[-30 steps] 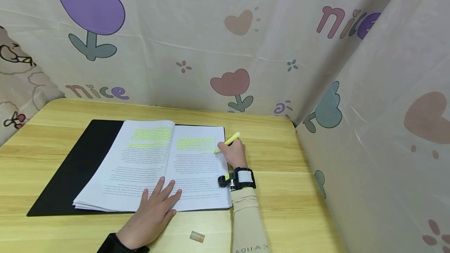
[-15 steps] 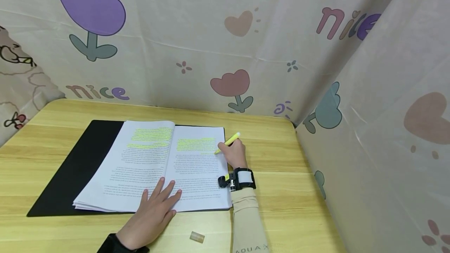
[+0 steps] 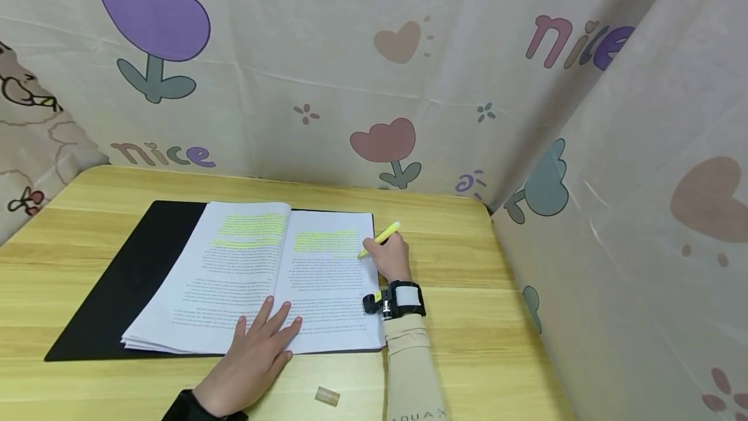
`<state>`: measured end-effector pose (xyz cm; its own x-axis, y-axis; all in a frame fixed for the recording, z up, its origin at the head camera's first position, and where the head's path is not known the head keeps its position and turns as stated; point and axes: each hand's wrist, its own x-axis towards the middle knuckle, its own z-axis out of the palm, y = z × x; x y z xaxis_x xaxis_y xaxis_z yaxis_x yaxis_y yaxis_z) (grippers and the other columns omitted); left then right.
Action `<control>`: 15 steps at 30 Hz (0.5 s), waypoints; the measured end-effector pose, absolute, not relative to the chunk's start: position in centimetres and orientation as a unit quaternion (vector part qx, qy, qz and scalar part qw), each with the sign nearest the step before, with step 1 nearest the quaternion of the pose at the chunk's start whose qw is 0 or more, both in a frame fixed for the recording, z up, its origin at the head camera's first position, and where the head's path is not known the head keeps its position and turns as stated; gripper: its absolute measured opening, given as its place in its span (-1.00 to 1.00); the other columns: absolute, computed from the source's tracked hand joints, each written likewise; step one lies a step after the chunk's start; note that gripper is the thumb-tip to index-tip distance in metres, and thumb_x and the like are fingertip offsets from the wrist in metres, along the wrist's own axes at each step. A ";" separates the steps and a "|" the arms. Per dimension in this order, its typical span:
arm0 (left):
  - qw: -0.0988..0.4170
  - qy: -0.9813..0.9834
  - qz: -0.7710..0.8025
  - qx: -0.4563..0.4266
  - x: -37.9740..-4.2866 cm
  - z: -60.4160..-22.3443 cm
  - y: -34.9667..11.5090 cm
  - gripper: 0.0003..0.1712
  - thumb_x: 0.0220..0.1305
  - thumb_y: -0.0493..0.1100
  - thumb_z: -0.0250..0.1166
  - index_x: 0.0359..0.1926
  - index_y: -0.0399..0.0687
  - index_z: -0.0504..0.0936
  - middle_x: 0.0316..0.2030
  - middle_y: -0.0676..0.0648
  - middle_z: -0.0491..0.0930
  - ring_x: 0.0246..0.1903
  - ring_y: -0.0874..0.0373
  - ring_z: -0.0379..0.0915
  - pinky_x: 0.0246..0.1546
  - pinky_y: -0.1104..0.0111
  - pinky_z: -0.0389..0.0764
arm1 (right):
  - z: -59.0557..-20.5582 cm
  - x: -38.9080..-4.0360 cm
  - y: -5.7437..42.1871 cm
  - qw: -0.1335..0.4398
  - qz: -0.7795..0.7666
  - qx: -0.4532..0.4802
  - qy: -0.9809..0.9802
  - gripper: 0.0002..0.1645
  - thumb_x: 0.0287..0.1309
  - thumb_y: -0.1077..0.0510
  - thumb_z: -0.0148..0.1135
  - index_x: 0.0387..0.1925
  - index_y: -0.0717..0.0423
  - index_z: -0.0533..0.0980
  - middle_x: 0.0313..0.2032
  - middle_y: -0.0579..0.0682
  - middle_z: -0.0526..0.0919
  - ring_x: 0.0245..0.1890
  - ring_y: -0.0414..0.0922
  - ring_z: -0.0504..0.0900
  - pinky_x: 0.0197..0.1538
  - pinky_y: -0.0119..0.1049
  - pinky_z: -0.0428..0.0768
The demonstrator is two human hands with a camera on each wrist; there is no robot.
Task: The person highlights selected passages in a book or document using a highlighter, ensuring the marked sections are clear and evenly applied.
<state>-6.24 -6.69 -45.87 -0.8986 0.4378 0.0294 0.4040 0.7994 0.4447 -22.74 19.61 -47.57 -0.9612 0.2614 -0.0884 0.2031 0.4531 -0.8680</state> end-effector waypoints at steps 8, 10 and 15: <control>0.035 0.949 0.220 0.224 -6.1 -45.8 -6.7 -0.50 0.25 -0.11 0.26 0.20 -0.10 0.52 0.36 -0.27 0.25 0.43 -0.27 -0.16 0.16 -0.41 -0.08 | -47.6 -22.8 19.6 0.033 0.507 -0.137 -0.850 -0.74 -0.01 -0.02 0.23 -0.41 0.09 0.53 -0.62 -0.01 0.35 -0.68 -0.11 0.30 -0.64 -0.32 0.20; 0.034 0.949 0.218 0.224 -6.1 -45.8 -6.7 -0.50 0.25 -0.11 0.26 0.20 -0.10 0.52 0.35 -0.27 0.25 0.43 -0.27 -0.16 0.16 -0.41 -0.07 | -47.5 -22.8 19.6 0.032 0.506 -0.138 -0.851 -0.74 -0.01 -0.03 0.23 -0.42 0.10 0.53 -0.62 -0.01 0.35 -0.68 -0.11 0.30 -0.64 -0.32 0.21; 0.034 0.949 0.220 0.223 -6.1 -45.8 -6.6 -0.50 0.24 -0.12 0.26 0.20 -0.11 0.53 0.35 -0.27 0.26 0.43 -0.27 -0.15 0.16 -0.41 -0.07 | -47.5 -22.8 19.6 0.032 0.509 -0.137 -0.849 -0.73 -0.01 -0.02 0.23 -0.42 0.11 0.51 -0.62 -0.01 0.35 -0.68 -0.10 0.31 -0.64 -0.32 0.22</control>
<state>-6.09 -6.63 -45.78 -0.8980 0.4386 0.0341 0.4091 0.8039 0.4317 -22.77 19.63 -47.54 -0.9606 0.2649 -0.0845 0.1992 0.4438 -0.8737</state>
